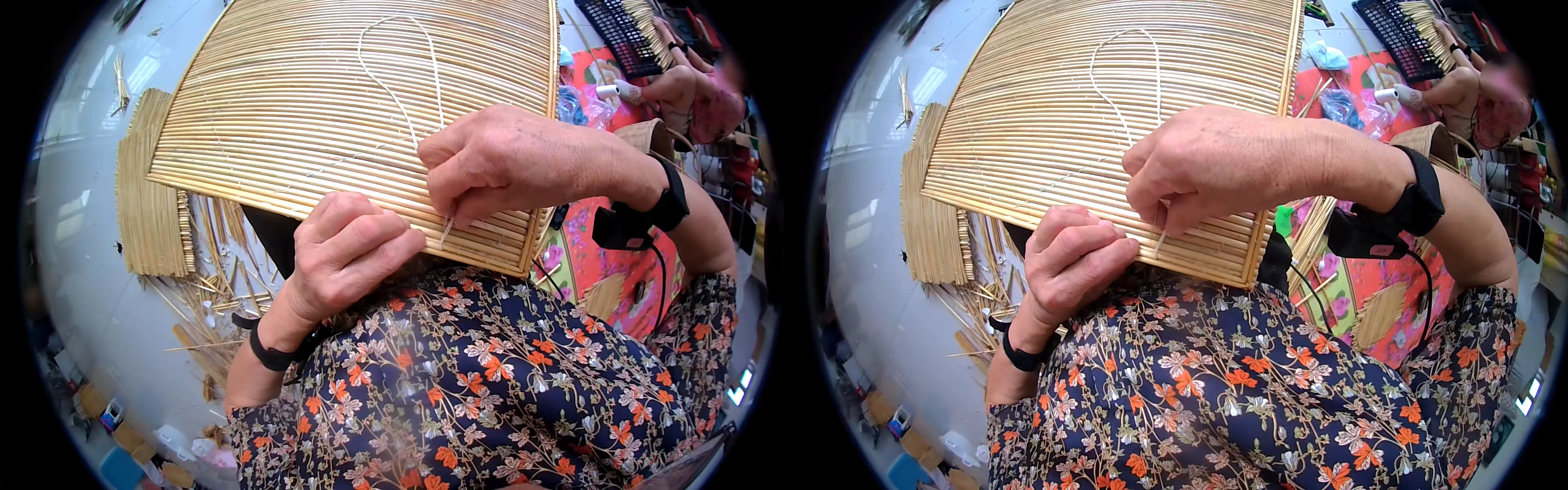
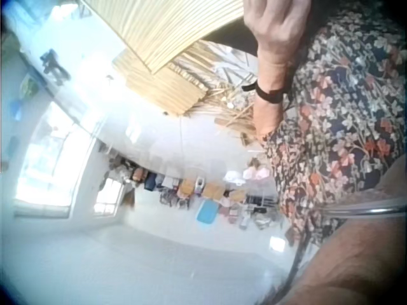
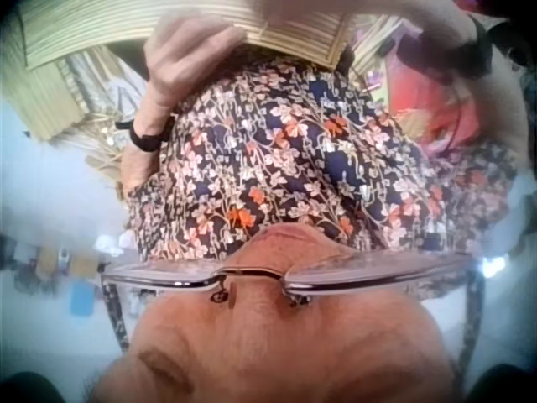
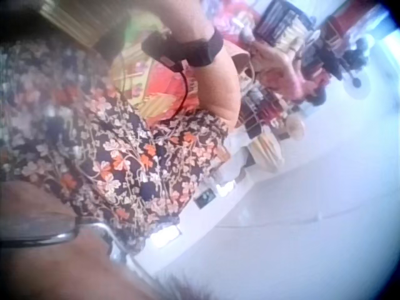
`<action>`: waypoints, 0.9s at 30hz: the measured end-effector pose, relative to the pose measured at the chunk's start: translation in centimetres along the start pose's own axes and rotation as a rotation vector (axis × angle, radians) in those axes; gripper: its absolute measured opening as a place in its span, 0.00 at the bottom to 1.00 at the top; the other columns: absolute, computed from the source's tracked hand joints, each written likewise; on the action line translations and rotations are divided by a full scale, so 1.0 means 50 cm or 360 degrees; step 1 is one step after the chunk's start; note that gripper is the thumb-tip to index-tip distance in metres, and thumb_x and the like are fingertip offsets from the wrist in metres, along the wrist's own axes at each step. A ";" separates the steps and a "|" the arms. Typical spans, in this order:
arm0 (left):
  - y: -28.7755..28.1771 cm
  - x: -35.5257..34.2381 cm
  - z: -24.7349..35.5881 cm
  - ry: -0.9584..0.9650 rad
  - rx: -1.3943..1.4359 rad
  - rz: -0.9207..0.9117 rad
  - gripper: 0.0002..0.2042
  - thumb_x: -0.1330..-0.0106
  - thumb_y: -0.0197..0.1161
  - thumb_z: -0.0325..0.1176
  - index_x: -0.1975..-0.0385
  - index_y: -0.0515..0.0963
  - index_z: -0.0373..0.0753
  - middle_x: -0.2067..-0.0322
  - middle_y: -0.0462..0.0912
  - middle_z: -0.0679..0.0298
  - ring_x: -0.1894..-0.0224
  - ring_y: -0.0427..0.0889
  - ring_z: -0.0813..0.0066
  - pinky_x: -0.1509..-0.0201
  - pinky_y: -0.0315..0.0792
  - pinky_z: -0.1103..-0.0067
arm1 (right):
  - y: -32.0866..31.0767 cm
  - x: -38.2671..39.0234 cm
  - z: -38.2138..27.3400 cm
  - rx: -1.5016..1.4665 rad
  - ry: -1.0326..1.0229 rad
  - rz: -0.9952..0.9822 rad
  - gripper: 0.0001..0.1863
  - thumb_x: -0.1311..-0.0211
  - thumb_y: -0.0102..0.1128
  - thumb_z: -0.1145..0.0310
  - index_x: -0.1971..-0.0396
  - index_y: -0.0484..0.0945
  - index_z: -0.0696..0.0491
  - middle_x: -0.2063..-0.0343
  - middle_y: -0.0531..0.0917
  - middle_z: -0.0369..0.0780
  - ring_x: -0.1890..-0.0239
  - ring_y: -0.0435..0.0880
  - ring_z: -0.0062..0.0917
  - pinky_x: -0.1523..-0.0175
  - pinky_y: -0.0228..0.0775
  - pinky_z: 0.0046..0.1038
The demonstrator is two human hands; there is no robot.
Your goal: The person is assembling a bamboo mat by hand, using thread to weave together several thin bamboo slats. They repeat the weaving motion through pre-drilled holes or gaps to secure the structure.
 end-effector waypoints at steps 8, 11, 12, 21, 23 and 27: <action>-0.002 -0.001 -0.004 -0.0047 -0.0007 0.0004 0.14 0.55 0.73 0.30 0.65 0.89 0.41 0.66 0.84 0.70 0.64 0.83 0.71 0.60 0.79 0.74 | -0.018 -0.015 -0.018 0.0078 0.0063 0.0113 0.12 0.33 0.65 0.65 0.61 0.79 0.58 0.68 0.82 0.45 0.62 0.86 0.44 0.56 0.76 0.44; -0.003 0.003 -0.004 -0.0068 -0.0005 -0.0013 0.13 0.54 0.73 0.30 0.65 0.89 0.41 0.66 0.84 0.70 0.64 0.83 0.70 0.60 0.79 0.74 | -0.033 -0.017 -0.018 -0.0095 0.0321 0.0042 0.12 0.30 0.65 0.64 0.59 0.79 0.59 0.69 0.83 0.47 0.62 0.85 0.47 0.56 0.76 0.45; -0.003 0.003 -0.004 -0.0063 -0.0007 -0.0010 0.13 0.54 0.73 0.30 0.65 0.89 0.41 0.66 0.84 0.70 0.64 0.83 0.70 0.60 0.79 0.74 | -0.034 -0.014 -0.014 -0.0142 0.0454 0.0011 0.12 0.30 0.65 0.64 0.59 0.79 0.58 0.70 0.83 0.47 0.62 0.85 0.48 0.56 0.76 0.45; -0.004 -0.002 -0.006 -0.0044 0.0006 0.0002 0.13 0.53 0.74 0.29 0.65 0.89 0.40 0.66 0.85 0.70 0.65 0.82 0.70 0.62 0.78 0.74 | 0.009 -0.008 -0.021 0.0094 0.0095 -0.0054 0.05 0.37 0.65 0.70 0.67 0.83 0.56 0.68 0.83 0.45 0.63 0.86 0.46 0.56 0.78 0.45; -0.002 0.002 -0.008 -0.0054 0.0013 0.0002 0.14 0.54 0.74 0.29 0.64 0.89 0.40 0.66 0.85 0.70 0.65 0.82 0.70 0.62 0.77 0.74 | 0.010 -0.005 -0.027 0.0182 0.0131 -0.0066 0.07 0.35 0.64 0.69 0.64 0.81 0.57 0.67 0.82 0.44 0.61 0.87 0.46 0.55 0.79 0.45; -0.009 0.003 -0.005 -0.0130 -0.0017 -0.0079 0.13 0.49 0.81 0.27 0.63 0.90 0.42 0.63 0.85 0.68 0.60 0.83 0.65 0.56 0.82 0.71 | 0.009 -0.007 -0.036 0.0114 0.0013 0.0027 0.10 0.30 0.62 0.67 0.61 0.78 0.59 0.67 0.83 0.46 0.61 0.87 0.47 0.55 0.79 0.46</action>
Point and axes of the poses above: each hand's wrist, its own x-axis away from the middle knuckle, its own y-axis out of the palm, z = x × y, the point moved 7 cm from there along -x, towards the middle knuckle
